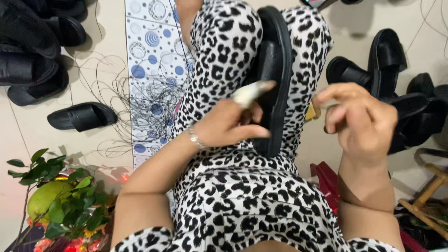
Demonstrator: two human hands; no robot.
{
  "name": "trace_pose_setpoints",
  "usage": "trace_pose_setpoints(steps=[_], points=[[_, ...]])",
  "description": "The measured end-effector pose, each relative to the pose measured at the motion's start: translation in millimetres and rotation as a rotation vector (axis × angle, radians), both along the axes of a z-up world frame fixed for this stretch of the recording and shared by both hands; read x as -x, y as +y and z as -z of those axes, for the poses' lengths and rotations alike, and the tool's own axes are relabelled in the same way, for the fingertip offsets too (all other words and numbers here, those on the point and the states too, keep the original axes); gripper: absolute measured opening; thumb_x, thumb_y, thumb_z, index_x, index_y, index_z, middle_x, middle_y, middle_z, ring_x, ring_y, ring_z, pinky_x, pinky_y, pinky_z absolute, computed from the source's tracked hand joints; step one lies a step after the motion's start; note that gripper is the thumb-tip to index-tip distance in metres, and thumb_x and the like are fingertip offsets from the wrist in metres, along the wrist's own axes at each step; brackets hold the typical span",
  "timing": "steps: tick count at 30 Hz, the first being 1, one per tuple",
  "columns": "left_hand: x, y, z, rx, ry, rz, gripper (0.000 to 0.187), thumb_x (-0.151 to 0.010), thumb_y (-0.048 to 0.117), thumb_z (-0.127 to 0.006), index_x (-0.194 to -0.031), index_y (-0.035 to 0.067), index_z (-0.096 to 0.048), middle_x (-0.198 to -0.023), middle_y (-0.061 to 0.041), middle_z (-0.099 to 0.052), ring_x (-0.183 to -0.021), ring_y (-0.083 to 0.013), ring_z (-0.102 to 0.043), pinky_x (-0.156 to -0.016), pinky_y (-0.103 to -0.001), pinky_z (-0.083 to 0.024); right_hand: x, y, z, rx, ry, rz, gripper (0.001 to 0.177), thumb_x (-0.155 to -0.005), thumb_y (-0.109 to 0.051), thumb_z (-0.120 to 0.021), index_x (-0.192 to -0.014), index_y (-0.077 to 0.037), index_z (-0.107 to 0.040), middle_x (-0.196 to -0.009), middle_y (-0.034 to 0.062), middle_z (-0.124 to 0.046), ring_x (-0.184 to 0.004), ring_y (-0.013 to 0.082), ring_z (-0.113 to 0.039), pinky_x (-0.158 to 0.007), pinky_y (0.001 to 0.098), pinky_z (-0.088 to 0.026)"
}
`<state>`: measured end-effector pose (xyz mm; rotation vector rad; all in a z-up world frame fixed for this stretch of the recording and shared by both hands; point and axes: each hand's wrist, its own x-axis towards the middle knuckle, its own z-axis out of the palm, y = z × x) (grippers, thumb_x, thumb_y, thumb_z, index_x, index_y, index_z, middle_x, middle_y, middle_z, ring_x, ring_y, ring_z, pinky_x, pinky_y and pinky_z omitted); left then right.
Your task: The person sits on the floor and uses a hand tool to stitch the sole of a black sandal, handling a bundle of thread and moving the shoe to different angles while sewing.
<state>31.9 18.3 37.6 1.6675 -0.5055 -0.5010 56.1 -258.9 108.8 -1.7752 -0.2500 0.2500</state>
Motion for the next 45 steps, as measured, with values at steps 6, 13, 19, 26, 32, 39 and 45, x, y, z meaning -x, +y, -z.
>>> trace_pose_setpoints(steps=[6,13,19,26,32,39,45], points=[[11.8,23.7,-19.9,-0.297,0.104,0.354,0.041,-0.104,0.046,-0.045,-0.077,0.018,-0.059,-0.072,0.005,-0.055,-0.058,-0.0062,-0.053,-0.055,-0.017,-0.051,28.0,-4.1,-25.6,0.161,-0.031,0.25,0.017,-0.106,-0.005,-0.056,-0.123,-0.004,-0.054,-0.1,0.0121,-0.061,-0.056,0.0103,-0.051,-0.048,0.0219,-0.042],[47.4,101.4,-18.1,-1.623,0.303,0.028,0.061,-0.105,0.067,-0.04,-0.112,0.014,-0.071,-0.105,-0.014,-0.07,-0.096,-0.0306,-0.07,-0.065,-0.043,-0.062,42.8,-82.7,51.5,-0.028,0.256,0.521,0.071,-0.114,0.007,-0.05,-0.175,-0.008,-0.018,-0.138,0.013,-0.052,-0.107,0.0174,-0.064,-0.101,0.0338,-0.063],[37.5,-29.6,-68.4,-0.873,0.269,0.278,0.092,-0.082,0.088,-0.04,-0.094,0.004,-0.076,-0.089,-0.02,-0.076,-0.093,-0.0379,-0.074,-0.085,-0.046,-0.057,76.1,-28.6,75.9,0.143,-0.025,0.123,0.055,-0.103,0.005,-0.062,-0.156,0.0,-0.047,-0.106,0.027,-0.065,-0.088,0.0363,-0.071,-0.078,0.0499,-0.06],[60.5,2.9,-43.5,-0.863,0.215,0.059,0.072,-0.082,0.068,-0.054,-0.064,0.0,-0.068,-0.062,-0.023,-0.067,-0.075,-0.0469,-0.071,-0.07,-0.048,-0.055,81.9,18.8,59.5,0.092,-0.107,-0.068,0.034,-0.094,-0.008,-0.072,-0.128,-0.006,-0.075,-0.105,0.016,-0.073,-0.1,0.032,-0.073,-0.084,0.0402,-0.059],[77.9,48.4,-45.1,-0.602,0.272,-0.006,0.06,-0.079,0.054,-0.068,-0.054,0.001,-0.056,-0.05,-0.024,-0.057,-0.061,-0.0488,-0.064,-0.057,-0.05,-0.049,73.3,59.8,34.6,-0.001,-0.054,-0.175,0.032,-0.1,-0.006,-0.061,-0.129,-0.005,-0.073,-0.105,0.019,-0.074,-0.094,0.0378,-0.074,-0.075,0.0442,-0.062],[75.6,58.9,-35.9,-0.474,0.325,0.064,0.058,-0.081,0.052,-0.067,-0.049,0.006,-0.051,-0.042,-0.016,-0.054,-0.049,-0.0405,-0.063,-0.05,-0.042,-0.05,64.6,72.5,31.2,0.107,-0.065,-0.25,0.033,-0.102,-0.004,-0.058,-0.132,-0.006,-0.072,-0.095,0.0209,-0.071,-0.069,0.0364,-0.069,-0.058,0.038,-0.058],[75.7,49.7,-38.6,-0.513,0.287,0.123,0.052,-0.087,0.051,-0.063,-0.049,0.017,-0.051,-0.038,-0.002,-0.052,-0.037,-0.0226,-0.06,-0.044,-0.027,-0.052,52.0,70.0,3.7,0.382,-0.162,-0.396,0.037,-0.098,0.001,-0.059,-0.128,-0.012,-0.075,-0.077,0.0136,-0.066,-0.059,0.0296,-0.067,-0.052,0.0363,-0.056]])
